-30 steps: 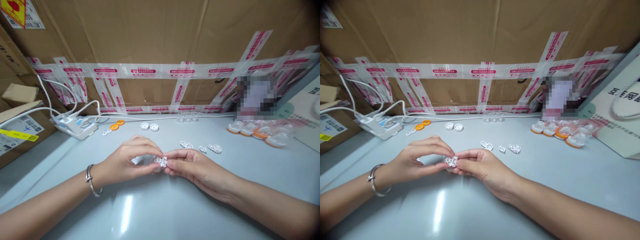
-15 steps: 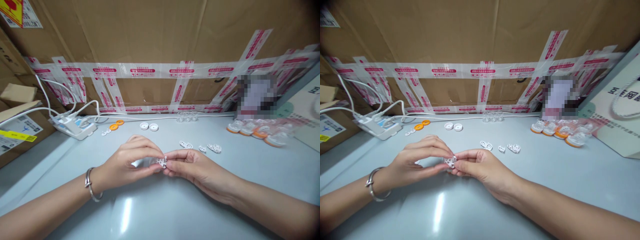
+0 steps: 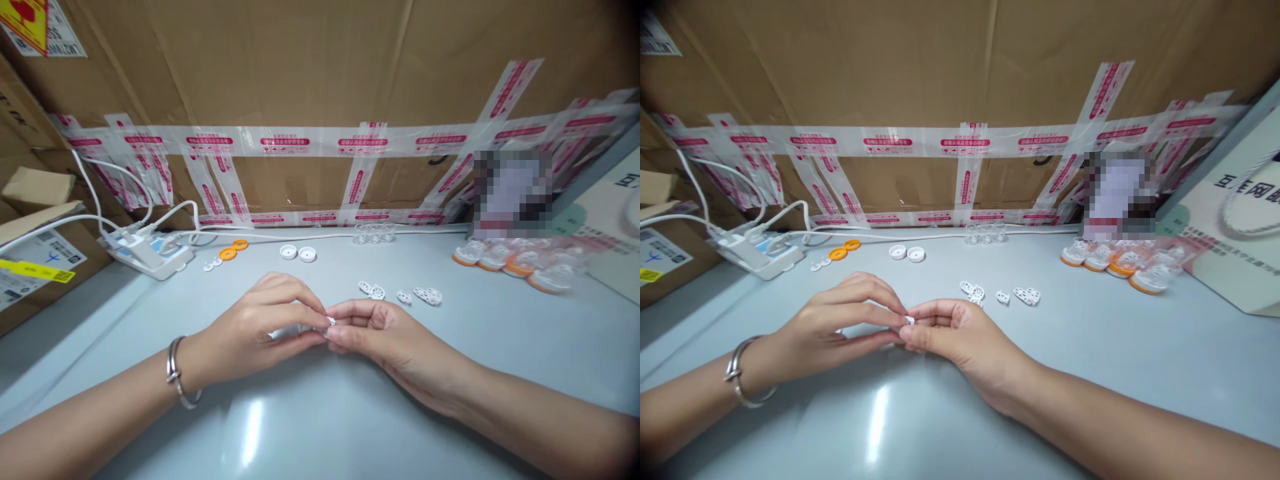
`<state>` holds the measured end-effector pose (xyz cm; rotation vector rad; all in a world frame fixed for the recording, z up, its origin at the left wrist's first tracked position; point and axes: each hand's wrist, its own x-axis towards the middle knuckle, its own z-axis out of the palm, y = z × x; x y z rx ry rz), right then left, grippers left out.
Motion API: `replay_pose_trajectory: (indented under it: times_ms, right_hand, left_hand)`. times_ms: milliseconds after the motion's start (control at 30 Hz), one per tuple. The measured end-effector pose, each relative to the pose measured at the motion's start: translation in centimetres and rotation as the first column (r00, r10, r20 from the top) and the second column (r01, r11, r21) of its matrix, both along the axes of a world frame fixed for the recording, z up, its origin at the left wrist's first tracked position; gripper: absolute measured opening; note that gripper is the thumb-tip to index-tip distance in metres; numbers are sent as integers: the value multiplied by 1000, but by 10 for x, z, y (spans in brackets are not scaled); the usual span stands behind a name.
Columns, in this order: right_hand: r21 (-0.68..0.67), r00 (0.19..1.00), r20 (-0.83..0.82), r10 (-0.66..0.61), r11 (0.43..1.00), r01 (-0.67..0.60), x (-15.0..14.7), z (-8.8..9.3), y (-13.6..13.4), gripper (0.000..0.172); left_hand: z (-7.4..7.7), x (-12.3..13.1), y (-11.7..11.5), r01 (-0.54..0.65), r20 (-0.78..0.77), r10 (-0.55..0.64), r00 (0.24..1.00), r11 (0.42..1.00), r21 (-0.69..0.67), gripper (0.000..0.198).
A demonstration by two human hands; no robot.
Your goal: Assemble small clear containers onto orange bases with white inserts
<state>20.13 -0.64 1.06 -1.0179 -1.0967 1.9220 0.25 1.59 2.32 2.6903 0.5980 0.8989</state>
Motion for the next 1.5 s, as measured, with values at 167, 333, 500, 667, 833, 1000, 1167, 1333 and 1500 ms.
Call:
replay_pose_trajectory:
  times_ms: [167,333,500,667,833,1000,1167,1333,1500]
  right_hand:
    - [2,997,13,-77,997,77,-6,-4,-5,27]
    - [43,999,-41,-29,999,31,-5,-1,-5,23]
    - [22,997,-75,0,1000,2,-3,1,-3,14]
    - [107,999,-31,41,994,-37,-4,0,-2,18]
    - [335,961,234,-148,940,63,3,-4,6,31]
    - [657,814,503,-290,741,-141,6,-17,12,54]
    - [704,804,542,-246,655,-274,1,-30,9,52]
    - [707,841,508,-185,648,-284,-2,-31,9,43]
    - [702,842,509,-178,652,-287,-4,-29,9,40]
  left_hand:
    - [-5,4,-7,-5,21,4,1000,998,68,20]
    - [-7,3,-6,-33,101,30,994,999,25,39]
    - [-9,5,-4,23,189,-2,982,994,-108,29]
    - [-8,9,-8,41,295,72,953,932,-361,17]
    - [-1,2,-4,-144,188,239,953,900,-412,8]
    - [-1,-6,5,-192,-40,192,981,902,-386,12]
    - [-5,-3,5,-157,-39,156,987,891,-426,15]
    - [-9,-1,3,-107,-42,98,994,919,-380,17]
    - [-10,0,2,-60,-68,40,997,939,-337,16]
